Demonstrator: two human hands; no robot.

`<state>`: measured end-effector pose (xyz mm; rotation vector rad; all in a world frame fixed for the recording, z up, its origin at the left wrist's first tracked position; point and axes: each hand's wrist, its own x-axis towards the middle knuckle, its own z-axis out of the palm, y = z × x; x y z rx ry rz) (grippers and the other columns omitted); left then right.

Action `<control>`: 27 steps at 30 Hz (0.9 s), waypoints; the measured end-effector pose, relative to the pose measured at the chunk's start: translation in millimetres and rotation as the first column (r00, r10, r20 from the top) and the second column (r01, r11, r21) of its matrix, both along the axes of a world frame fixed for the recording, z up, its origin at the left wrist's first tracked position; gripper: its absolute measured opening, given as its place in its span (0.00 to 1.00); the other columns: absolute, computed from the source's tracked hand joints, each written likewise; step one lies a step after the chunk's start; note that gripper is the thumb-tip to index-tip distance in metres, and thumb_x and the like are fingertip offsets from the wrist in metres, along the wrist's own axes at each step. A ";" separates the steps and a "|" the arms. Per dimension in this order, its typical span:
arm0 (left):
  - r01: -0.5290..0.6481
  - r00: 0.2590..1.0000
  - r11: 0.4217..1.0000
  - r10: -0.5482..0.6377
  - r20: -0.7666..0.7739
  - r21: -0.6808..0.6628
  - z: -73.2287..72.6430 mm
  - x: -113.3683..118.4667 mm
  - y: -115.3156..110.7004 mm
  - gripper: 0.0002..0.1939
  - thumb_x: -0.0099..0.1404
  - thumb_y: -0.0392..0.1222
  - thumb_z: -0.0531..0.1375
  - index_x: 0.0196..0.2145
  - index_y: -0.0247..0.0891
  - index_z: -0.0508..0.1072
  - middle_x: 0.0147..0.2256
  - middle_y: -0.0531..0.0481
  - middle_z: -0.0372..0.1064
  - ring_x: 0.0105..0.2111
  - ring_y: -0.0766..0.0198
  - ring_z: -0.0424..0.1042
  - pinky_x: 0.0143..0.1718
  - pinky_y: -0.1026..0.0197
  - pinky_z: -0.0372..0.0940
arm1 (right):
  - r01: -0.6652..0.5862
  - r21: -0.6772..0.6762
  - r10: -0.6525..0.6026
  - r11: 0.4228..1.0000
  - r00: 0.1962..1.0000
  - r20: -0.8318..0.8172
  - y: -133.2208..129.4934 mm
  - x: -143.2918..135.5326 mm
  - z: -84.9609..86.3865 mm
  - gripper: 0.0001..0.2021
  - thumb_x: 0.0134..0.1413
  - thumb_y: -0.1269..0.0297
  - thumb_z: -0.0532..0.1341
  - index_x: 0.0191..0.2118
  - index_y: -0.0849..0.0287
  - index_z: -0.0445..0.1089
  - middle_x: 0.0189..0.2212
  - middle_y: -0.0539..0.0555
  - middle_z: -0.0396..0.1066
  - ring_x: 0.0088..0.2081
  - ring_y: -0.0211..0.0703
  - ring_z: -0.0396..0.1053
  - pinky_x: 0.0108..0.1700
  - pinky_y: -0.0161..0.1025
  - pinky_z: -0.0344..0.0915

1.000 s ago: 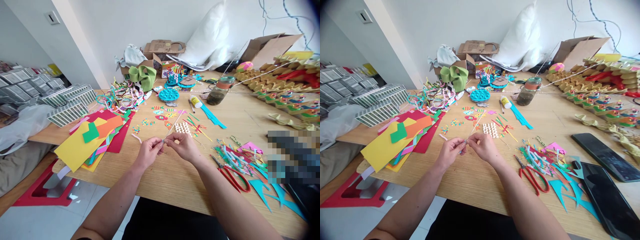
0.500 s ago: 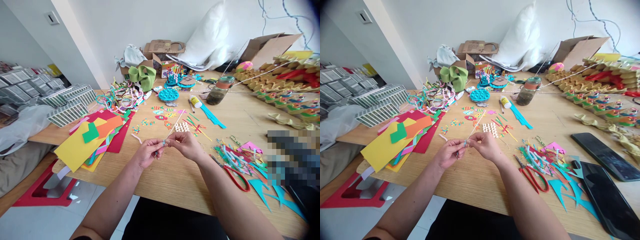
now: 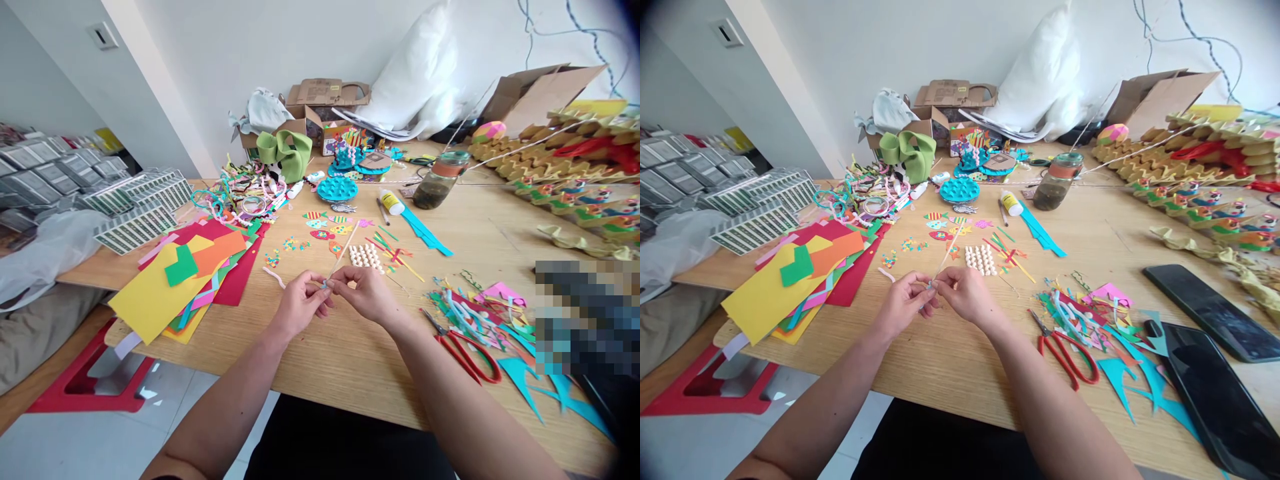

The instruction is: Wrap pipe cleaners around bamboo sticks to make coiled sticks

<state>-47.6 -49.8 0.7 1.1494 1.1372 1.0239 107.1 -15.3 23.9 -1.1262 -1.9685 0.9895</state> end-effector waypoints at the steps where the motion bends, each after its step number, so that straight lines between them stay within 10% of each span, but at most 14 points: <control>1: -0.017 0.998 0.998 0.020 -0.053 0.054 -1.8 0.6 -0.4 0.17 0.55 0.51 0.60 0.36 0.36 0.64 0.23 0.52 0.70 0.18 0.69 0.67 0.21 0.67 0.63 | 0.000 0.009 0.000 1.000 1.000 0.005 -0.3 -0.6 -0.6 0.10 0.51 0.62 0.58 0.25 0.61 0.72 0.23 0.53 0.73 0.25 0.38 0.66 0.28 0.35 0.60; 8: -0.016 0.990 0.994 0.031 -0.134 0.109 -5.6 2.6 -1.6 0.14 0.60 0.51 0.56 0.33 0.36 0.65 0.24 0.51 0.70 0.19 0.69 0.68 0.21 0.67 0.64 | 0.017 0.024 -0.017 1.000 1.000 0.026 1.1 0.9 -0.2 0.10 0.50 0.61 0.59 0.25 0.61 0.72 0.21 0.52 0.72 0.24 0.37 0.65 0.27 0.34 0.59; 27: 0.307 0.850 0.917 -0.145 0.506 -0.254 7.3 -7.0 1.8 0.11 0.54 0.44 0.62 0.30 0.32 0.69 0.18 0.55 0.64 0.12 0.75 0.60 0.13 0.71 0.55 | -0.176 -0.262 0.073 0.949 0.930 -0.359 4.4 6.6 -2.6 0.14 0.42 0.54 0.65 0.26 0.63 0.72 0.24 0.54 0.73 0.26 0.39 0.68 0.30 0.36 0.64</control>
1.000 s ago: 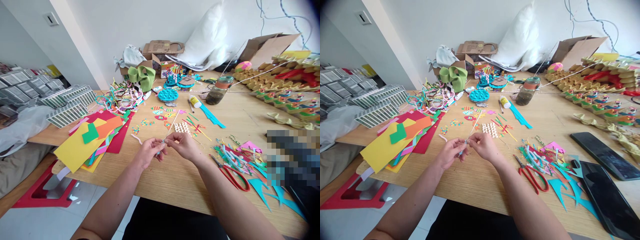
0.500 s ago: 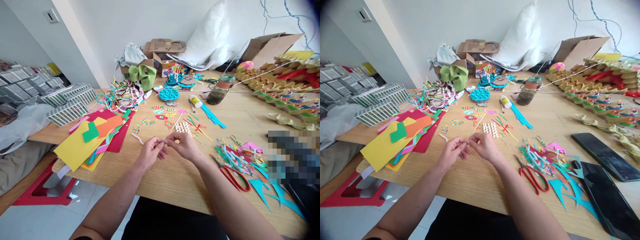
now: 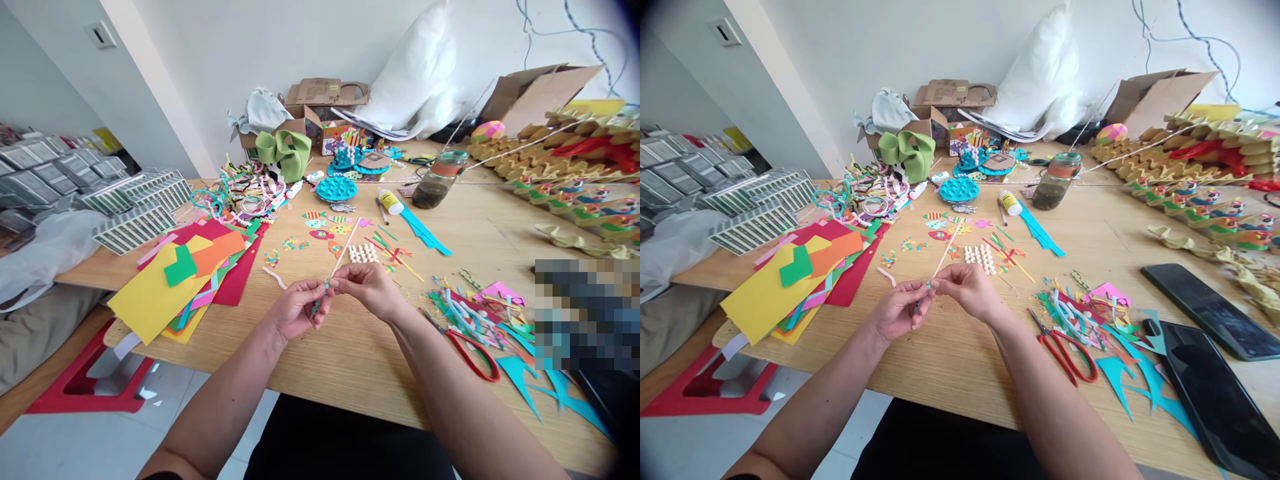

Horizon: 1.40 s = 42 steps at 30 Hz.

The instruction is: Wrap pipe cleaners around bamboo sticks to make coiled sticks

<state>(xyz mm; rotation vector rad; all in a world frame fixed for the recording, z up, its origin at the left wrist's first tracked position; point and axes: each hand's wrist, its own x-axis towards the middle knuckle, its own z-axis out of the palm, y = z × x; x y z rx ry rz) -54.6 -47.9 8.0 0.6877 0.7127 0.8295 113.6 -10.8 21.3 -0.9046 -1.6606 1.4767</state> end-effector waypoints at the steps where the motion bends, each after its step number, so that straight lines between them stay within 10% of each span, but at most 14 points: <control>1: 0.015 1.000 1.000 -0.015 0.025 -0.017 -0.2 -0.1 0.0 0.11 0.54 0.44 0.62 0.30 0.32 0.69 0.18 0.55 0.63 0.13 0.75 0.60 0.13 0.71 0.55 | 0.000 0.000 0.000 1.000 1.000 0.000 0.0 -0.2 0.1 0.14 0.43 0.54 0.65 0.27 0.63 0.72 0.23 0.54 0.72 0.26 0.38 0.68 0.30 0.36 0.64; 12: -0.194 0.862 0.872 0.370 -0.345 0.450 -9.5 9.8 0.6 0.11 0.56 0.44 0.61 0.30 0.33 0.66 0.23 0.52 0.69 0.21 0.69 0.69 0.25 0.65 0.66 | 0.079 0.270 -0.155 0.959 0.950 0.272 -4.1 -6.7 5.6 0.10 0.50 0.62 0.59 0.24 0.62 0.71 0.22 0.53 0.72 0.25 0.38 0.67 0.29 0.35 0.60; 42: -0.007 0.989 0.992 0.026 -0.147 0.127 -3.4 -2.3 1.1 0.13 0.55 0.46 0.61 0.30 0.31 0.71 0.22 0.49 0.69 0.16 0.74 0.62 0.15 0.70 0.49 | -0.023 0.225 -0.022 0.974 0.980 0.197 -1.9 -0.6 1.0 0.07 0.50 0.65 0.59 0.26 0.62 0.68 0.22 0.52 0.69 0.26 0.38 0.64 0.29 0.37 0.59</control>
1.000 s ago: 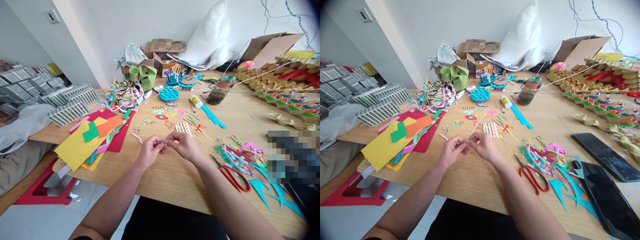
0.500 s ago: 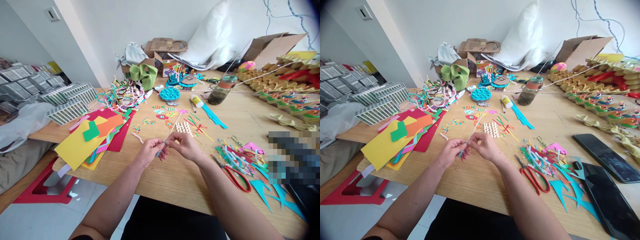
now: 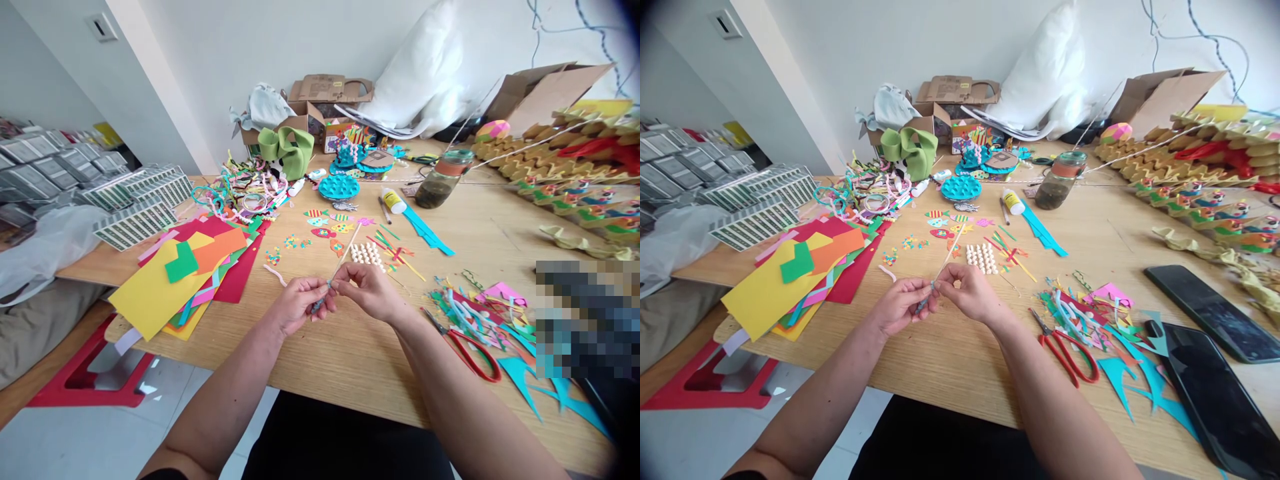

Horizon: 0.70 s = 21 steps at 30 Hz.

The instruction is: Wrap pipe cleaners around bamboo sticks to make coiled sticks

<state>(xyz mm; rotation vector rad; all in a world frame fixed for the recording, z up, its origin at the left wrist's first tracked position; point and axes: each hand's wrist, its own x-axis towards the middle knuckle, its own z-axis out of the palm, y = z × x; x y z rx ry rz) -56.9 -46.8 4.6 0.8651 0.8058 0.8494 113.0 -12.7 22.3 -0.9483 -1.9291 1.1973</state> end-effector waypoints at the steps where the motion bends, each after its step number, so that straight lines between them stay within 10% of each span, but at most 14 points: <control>1: 0.006 1.000 1.000 -0.006 0.013 -0.011 -0.4 -0.5 0.2 0.12 0.55 0.45 0.61 0.30 0.31 0.71 0.22 0.49 0.69 0.16 0.74 0.61 0.15 0.70 0.48 | -0.001 0.006 0.001 1.000 1.000 0.000 -0.3 0.1 0.5 0.08 0.51 0.65 0.59 0.25 0.62 0.68 0.22 0.52 0.69 0.26 0.38 0.64 0.29 0.37 0.59; 21: -0.334 0.940 0.943 0.332 0.080 0.005 -3.8 6.9 3.6 0.12 0.50 0.41 0.65 0.30 0.34 0.68 0.24 0.52 0.68 0.20 0.75 0.61 0.19 0.70 0.48 | 0.162 -0.186 -0.201 0.969 0.957 -0.211 2.1 -16.2 -18.9 0.14 0.45 0.53 0.63 0.31 0.60 0.69 0.24 0.51 0.69 0.26 0.37 0.65 0.29 0.36 0.60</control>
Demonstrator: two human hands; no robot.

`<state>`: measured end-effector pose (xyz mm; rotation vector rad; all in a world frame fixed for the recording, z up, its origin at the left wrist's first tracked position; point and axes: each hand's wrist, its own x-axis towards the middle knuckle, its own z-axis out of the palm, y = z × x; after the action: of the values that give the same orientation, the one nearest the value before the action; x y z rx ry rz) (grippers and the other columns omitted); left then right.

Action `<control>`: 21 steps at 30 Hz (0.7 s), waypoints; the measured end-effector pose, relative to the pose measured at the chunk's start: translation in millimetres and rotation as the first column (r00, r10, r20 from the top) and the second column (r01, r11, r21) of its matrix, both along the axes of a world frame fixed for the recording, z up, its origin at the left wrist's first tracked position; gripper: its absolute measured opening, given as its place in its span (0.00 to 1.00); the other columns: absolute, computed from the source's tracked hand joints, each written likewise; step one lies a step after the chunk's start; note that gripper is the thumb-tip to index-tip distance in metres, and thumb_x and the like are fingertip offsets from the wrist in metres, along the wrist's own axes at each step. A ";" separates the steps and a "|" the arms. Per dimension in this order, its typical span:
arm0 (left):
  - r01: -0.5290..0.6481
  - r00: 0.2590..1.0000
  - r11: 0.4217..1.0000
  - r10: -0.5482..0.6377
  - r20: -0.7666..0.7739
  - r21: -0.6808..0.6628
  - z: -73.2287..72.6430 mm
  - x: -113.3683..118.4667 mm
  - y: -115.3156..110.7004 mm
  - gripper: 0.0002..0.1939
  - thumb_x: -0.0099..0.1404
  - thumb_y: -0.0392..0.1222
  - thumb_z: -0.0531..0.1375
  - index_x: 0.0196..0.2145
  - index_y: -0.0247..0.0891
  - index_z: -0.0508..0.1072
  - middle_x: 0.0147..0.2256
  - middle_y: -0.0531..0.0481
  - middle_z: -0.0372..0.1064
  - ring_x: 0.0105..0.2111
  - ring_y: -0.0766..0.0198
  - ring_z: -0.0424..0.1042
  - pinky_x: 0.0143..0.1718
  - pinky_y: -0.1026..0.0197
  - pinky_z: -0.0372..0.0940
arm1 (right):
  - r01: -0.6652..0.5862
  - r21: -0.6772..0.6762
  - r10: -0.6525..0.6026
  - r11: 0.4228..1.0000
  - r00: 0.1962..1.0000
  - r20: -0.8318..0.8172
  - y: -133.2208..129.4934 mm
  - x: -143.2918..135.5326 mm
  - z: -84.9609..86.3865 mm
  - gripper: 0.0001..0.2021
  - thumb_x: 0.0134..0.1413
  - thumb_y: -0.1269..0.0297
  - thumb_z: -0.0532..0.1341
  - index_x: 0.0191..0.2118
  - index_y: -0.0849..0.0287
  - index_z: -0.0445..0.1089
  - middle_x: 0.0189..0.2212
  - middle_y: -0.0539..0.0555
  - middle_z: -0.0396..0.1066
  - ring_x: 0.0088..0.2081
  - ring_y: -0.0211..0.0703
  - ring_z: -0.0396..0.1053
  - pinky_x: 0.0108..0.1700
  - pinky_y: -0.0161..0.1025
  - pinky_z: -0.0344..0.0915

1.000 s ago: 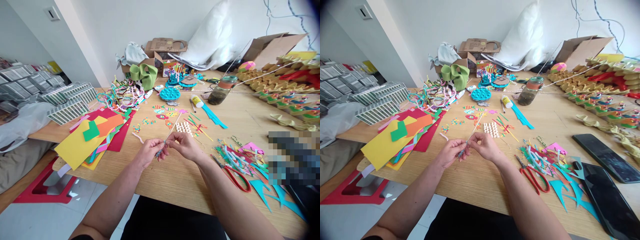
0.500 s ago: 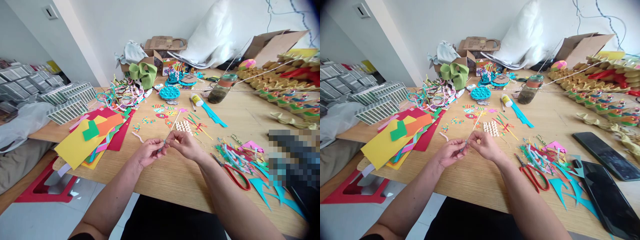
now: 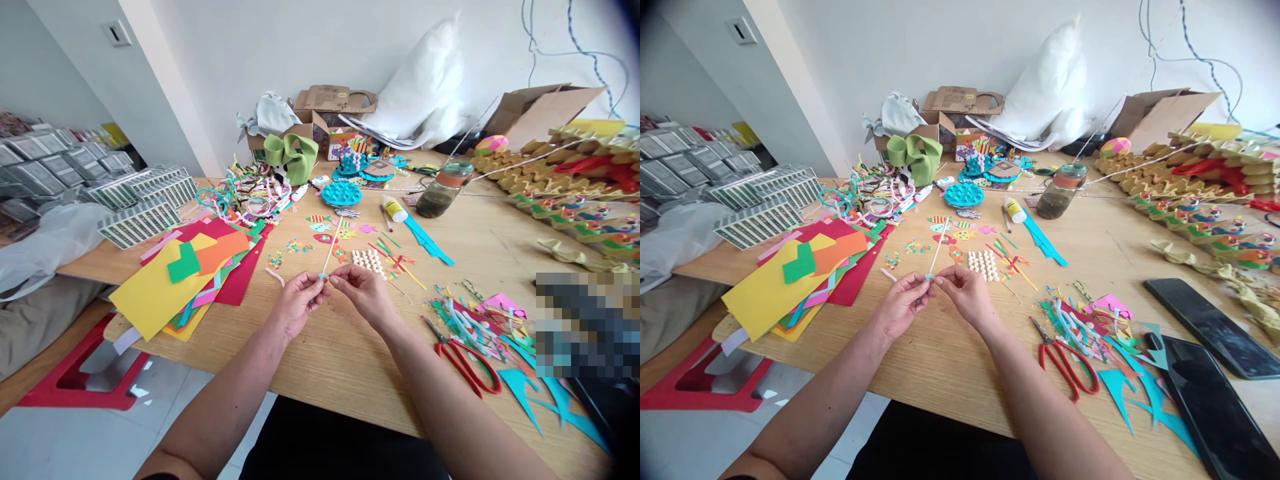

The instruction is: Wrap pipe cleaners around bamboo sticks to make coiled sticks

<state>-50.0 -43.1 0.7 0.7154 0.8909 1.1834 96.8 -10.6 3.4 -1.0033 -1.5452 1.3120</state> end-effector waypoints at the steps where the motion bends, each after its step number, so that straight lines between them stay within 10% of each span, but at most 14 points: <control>1: -0.003 1.000 1.000 0.003 -0.010 0.004 -0.5 0.6 -0.2 0.12 0.50 0.41 0.65 0.30 0.34 0.68 0.24 0.52 0.68 0.20 0.75 0.61 0.20 0.70 0.48 | 0.000 -0.019 -0.001 1.000 1.000 -0.013 -0.7 -1.8 -1.2 0.14 0.45 0.53 0.63 0.31 0.60 0.69 0.24 0.52 0.70 0.26 0.38 0.65 0.29 0.36 0.60; 21: 0.024 0.999 0.998 -0.022 0.048 -0.054 0.8 4.4 -0.8 0.11 0.52 0.43 0.64 0.27 0.32 0.69 0.23 0.51 0.66 0.21 0.74 0.61 0.21 0.69 0.51 | -0.060 -0.156 0.030 0.986 0.982 -0.187 -3.9 -5.0 -1.1 0.16 0.43 0.52 0.64 0.29 0.62 0.68 0.23 0.50 0.69 0.27 0.38 0.66 0.35 0.39 0.63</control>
<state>-45.6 -43.9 1.6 0.6490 0.8702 1.1467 91.8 -14.6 2.3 -0.9210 -1.3461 1.5364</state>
